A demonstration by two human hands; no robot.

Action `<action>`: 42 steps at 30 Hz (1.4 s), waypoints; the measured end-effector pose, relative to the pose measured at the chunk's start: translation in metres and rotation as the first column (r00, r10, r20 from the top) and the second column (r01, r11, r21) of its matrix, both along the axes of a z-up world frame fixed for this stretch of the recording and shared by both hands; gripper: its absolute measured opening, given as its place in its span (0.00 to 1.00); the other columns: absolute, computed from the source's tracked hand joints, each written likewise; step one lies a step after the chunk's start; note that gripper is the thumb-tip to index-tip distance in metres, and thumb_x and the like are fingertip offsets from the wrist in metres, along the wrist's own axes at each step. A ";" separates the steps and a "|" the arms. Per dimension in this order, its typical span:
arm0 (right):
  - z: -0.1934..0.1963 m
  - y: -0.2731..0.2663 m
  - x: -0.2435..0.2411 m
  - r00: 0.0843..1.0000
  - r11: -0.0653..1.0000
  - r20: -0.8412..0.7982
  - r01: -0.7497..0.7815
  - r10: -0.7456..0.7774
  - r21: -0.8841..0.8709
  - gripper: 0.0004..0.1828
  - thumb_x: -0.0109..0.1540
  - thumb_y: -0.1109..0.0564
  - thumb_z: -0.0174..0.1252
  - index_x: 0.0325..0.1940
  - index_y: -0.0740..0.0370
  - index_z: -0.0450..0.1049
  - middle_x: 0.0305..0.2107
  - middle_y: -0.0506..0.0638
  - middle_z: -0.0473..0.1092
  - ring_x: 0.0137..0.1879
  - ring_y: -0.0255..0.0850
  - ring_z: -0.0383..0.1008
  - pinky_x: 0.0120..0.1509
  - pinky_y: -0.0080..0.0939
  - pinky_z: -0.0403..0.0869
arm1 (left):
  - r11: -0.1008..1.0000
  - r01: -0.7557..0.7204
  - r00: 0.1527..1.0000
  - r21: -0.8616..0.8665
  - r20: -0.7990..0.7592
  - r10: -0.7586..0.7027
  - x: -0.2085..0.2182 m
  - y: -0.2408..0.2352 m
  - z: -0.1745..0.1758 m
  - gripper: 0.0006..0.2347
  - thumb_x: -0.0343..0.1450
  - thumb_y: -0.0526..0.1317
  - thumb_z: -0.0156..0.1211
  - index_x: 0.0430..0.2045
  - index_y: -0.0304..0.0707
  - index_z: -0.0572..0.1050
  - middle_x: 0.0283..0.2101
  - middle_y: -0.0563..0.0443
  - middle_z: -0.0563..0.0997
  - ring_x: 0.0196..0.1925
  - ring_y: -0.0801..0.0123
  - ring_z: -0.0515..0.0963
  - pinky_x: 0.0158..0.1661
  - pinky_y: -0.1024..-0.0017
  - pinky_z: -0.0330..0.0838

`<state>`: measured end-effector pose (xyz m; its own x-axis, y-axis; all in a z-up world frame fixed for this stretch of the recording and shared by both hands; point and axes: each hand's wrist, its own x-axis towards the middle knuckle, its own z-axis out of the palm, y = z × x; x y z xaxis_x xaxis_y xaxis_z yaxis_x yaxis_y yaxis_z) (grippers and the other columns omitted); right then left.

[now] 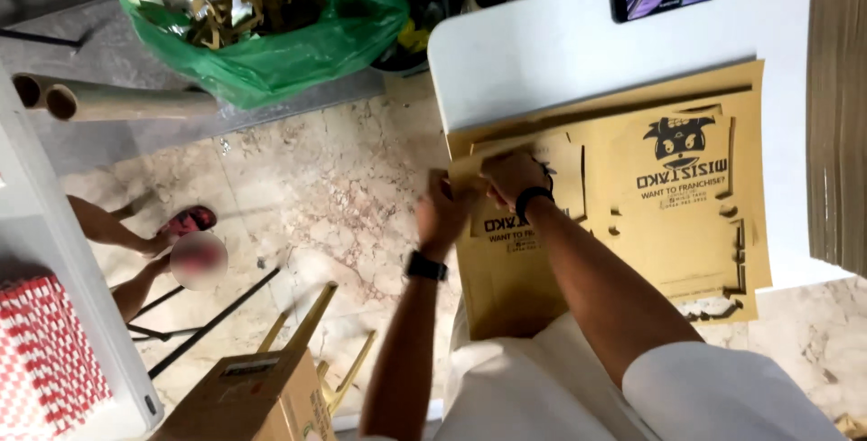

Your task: The person folds pre-cut cardboard sheets into box shapes by hand, pressing along fold lines and securing tabs to assemble packaging components.

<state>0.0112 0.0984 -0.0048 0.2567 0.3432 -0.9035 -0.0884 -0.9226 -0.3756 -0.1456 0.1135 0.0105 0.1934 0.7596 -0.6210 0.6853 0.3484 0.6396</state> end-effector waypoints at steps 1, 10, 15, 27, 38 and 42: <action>0.021 0.006 0.003 1.000 1.000 -0.002 -0.001 0.001 -0.009 0.16 0.62 0.53 0.60 0.20 0.58 0.72 0.11 0.52 0.70 0.13 0.38 0.68 0.15 0.35 0.66 | 1.000 -0.001 1.000 -0.009 -0.002 0.001 0.001 0.004 -0.017 0.22 0.63 0.56 0.66 0.40 0.39 0.71 0.33 0.39 0.83 0.41 0.42 0.85 0.42 0.47 0.77; 0.029 -0.063 -0.006 0.950 0.972 -0.218 -0.235 0.224 -0.025 0.20 0.66 0.46 0.59 0.25 0.61 0.73 0.13 0.50 0.71 0.16 0.35 0.70 0.17 0.30 0.69 | 0.994 0.100 0.901 -0.039 0.428 -0.074 -0.005 -0.006 0.046 0.26 0.75 0.53 0.57 0.52 0.21 0.66 0.41 0.20 0.81 0.48 0.35 0.82 0.53 0.42 0.72; 0.047 -0.081 -0.026 0.788 0.790 -0.117 -0.612 0.604 -0.046 0.30 0.63 0.35 0.63 0.26 0.68 0.79 0.11 0.51 0.70 0.14 0.35 0.66 0.24 0.32 0.69 | 0.975 0.044 0.810 -0.217 0.579 0.092 -0.031 -0.064 -0.105 0.20 0.79 0.55 0.45 0.36 0.35 0.74 0.25 0.44 0.78 0.32 0.59 0.79 0.41 0.59 0.72; 0.009 -0.088 -0.031 0.790 0.779 -0.012 -0.606 0.613 -0.161 0.32 0.56 0.26 0.67 0.22 0.57 0.81 0.07 0.44 0.69 0.15 0.36 0.69 0.33 0.34 0.73 | 0.744 0.044 0.625 -0.667 0.599 0.500 -0.048 -0.031 -0.066 0.11 0.77 0.40 0.49 0.23 0.37 0.67 0.15 0.55 0.59 0.14 0.72 0.62 0.17 0.76 0.61; -0.002 -0.092 -0.029 0.764 0.757 -0.049 -0.644 0.643 -0.109 0.39 0.50 0.15 0.62 0.18 0.53 0.79 0.07 0.42 0.69 0.18 0.37 0.73 0.42 0.36 0.74 | 0.675 0.168 0.708 -0.718 0.565 0.425 -0.063 -0.034 -0.024 0.10 0.75 0.39 0.53 0.26 0.30 0.70 0.14 0.52 0.63 0.13 0.76 0.60 0.16 0.77 0.59; -0.004 -0.090 -0.035 0.455 0.448 -0.106 -0.890 0.884 -0.079 0.30 0.61 0.28 0.61 0.16 0.50 0.74 0.09 0.39 0.66 0.19 0.37 0.69 0.50 0.37 0.71 | 0.801 0.284 0.795 -0.527 0.596 0.110 -0.066 -0.040 0.047 0.12 0.76 0.39 0.49 0.29 0.26 0.73 0.15 0.44 0.71 0.15 0.71 0.70 0.19 0.74 0.65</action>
<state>-0.0242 0.0081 -0.0093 -0.1689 0.2630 -0.9499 0.7896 -0.5407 -0.2901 -0.2118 0.0737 0.0578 0.7023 0.2642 -0.6611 0.3012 0.7311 0.6122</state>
